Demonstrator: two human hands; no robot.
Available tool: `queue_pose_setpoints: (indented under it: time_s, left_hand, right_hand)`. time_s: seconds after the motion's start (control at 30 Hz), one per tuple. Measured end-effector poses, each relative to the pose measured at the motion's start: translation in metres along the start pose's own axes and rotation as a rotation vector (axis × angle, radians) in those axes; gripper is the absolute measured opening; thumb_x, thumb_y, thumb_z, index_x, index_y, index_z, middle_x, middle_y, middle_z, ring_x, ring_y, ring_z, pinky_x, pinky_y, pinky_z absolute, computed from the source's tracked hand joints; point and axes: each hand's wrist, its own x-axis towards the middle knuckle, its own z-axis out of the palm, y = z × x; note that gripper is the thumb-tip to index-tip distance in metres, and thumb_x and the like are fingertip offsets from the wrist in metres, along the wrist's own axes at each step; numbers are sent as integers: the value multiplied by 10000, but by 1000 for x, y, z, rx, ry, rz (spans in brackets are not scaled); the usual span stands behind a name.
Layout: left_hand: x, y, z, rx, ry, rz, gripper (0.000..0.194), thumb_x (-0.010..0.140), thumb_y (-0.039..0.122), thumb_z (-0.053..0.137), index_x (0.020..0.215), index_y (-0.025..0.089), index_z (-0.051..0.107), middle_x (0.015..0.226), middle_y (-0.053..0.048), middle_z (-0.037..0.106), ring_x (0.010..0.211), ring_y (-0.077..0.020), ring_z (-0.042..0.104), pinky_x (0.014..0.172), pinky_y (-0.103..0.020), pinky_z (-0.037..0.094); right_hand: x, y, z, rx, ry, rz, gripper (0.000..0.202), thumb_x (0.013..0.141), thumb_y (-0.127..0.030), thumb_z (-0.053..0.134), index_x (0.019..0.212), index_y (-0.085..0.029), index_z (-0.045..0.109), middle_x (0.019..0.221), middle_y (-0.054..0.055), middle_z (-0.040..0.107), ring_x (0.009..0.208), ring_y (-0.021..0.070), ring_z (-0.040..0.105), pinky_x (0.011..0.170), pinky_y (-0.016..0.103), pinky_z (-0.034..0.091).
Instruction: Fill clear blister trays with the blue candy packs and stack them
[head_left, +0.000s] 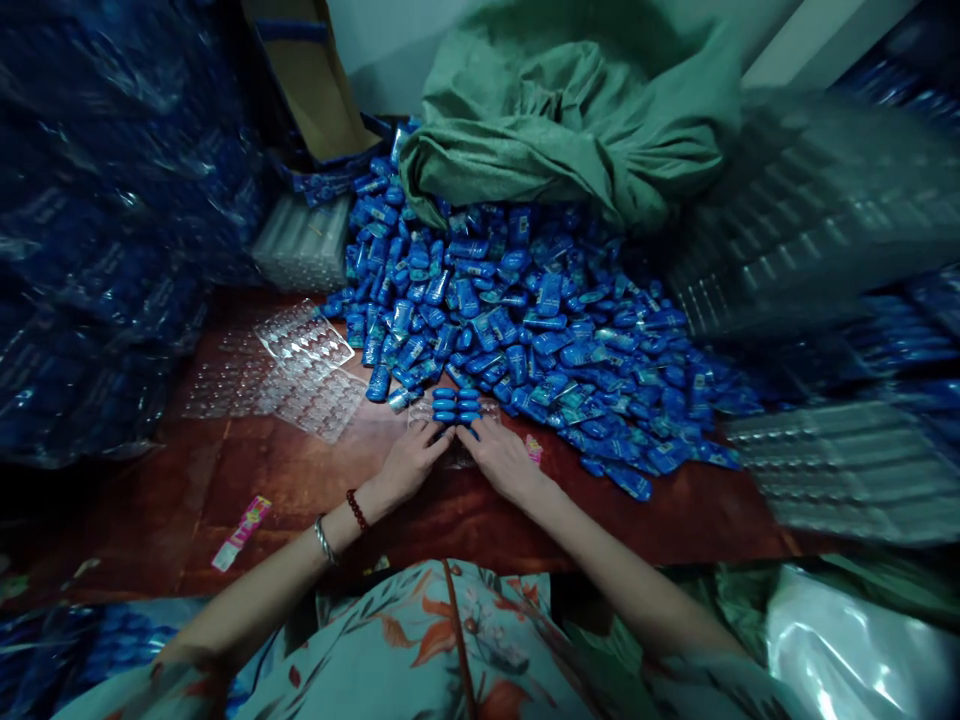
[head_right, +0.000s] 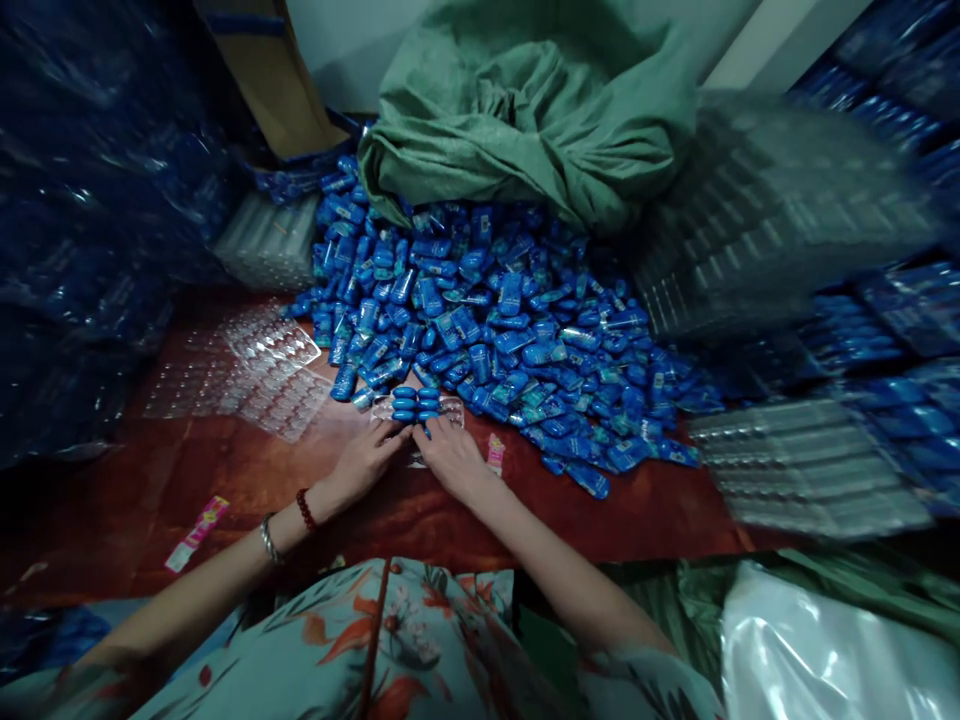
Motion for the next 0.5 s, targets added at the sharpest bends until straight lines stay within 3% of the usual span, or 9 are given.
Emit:
queue_pose_setpoints:
  time_s: [0.1, 0.17, 0.23, 0.3, 0.4, 0.5]
  left_hand:
    - [-3, -5, -8, -37, 107, -130, 339, 911, 190, 458, 1242, 219, 526, 1183, -126, 508, 1064, -215, 523, 842, -379, 499]
    - [-2, -16, -13, -64, 195, -282, 344, 913, 176, 441, 1245, 222, 519, 1155, -113, 513, 1050, -200, 526, 866, -369, 489]
    - [6, -32, -14, -31, 200, -407, 319, 911, 165, 428, 1211, 188, 534, 1098, -112, 540, 1025, -208, 531, 880, -385, 478]
    - [19, -50, -13, 40, 76, -480, 309, 889, 147, 445, 1184, 145, 537, 1071, -130, 559, 1024, -236, 535, 882, -411, 465]
    - [38, -65, -8, 82, -143, -541, 370, 827, 28, 420, 1183, 86, 504, 1011, -149, 590, 960, -240, 575, 832, -391, 473]
    - [43, -65, -9, 33, -147, -529, 463, 784, -21, 418, 1233, 87, 452, 1011, -138, 602, 919, -220, 597, 805, -350, 479]
  right_hand:
    - [-21, 4, 14, 147, 246, 107, 334, 933, -186, 437, 1257, -180, 519, 1107, 106, 623, 986, 190, 597, 779, 288, 508]
    - [-35, 12, 18, 245, 425, 214, 354, 937, -157, 398, 1269, -199, 511, 1182, 103, 595, 1061, 174, 573, 862, 286, 490]
    - [-41, 26, 15, 258, 517, 343, 367, 920, -113, 375, 1232, -205, 544, 1158, 95, 602, 1069, 181, 556, 894, 304, 475]
    - [-38, 47, 9, 159, 477, 445, 403, 874, -66, 390, 1214, -198, 563, 1157, 111, 593, 1048, 223, 534, 856, 352, 479]
    - [-24, 80, 0, -60, 289, 464, 520, 776, 1, 423, 1234, -207, 555, 1239, 139, 544, 993, 268, 506, 747, 385, 469]
    - [-16, 100, -4, -161, 209, 402, 501, 763, -3, 428, 1194, -208, 579, 1210, 149, 564, 919, 261, 503, 700, 379, 446]
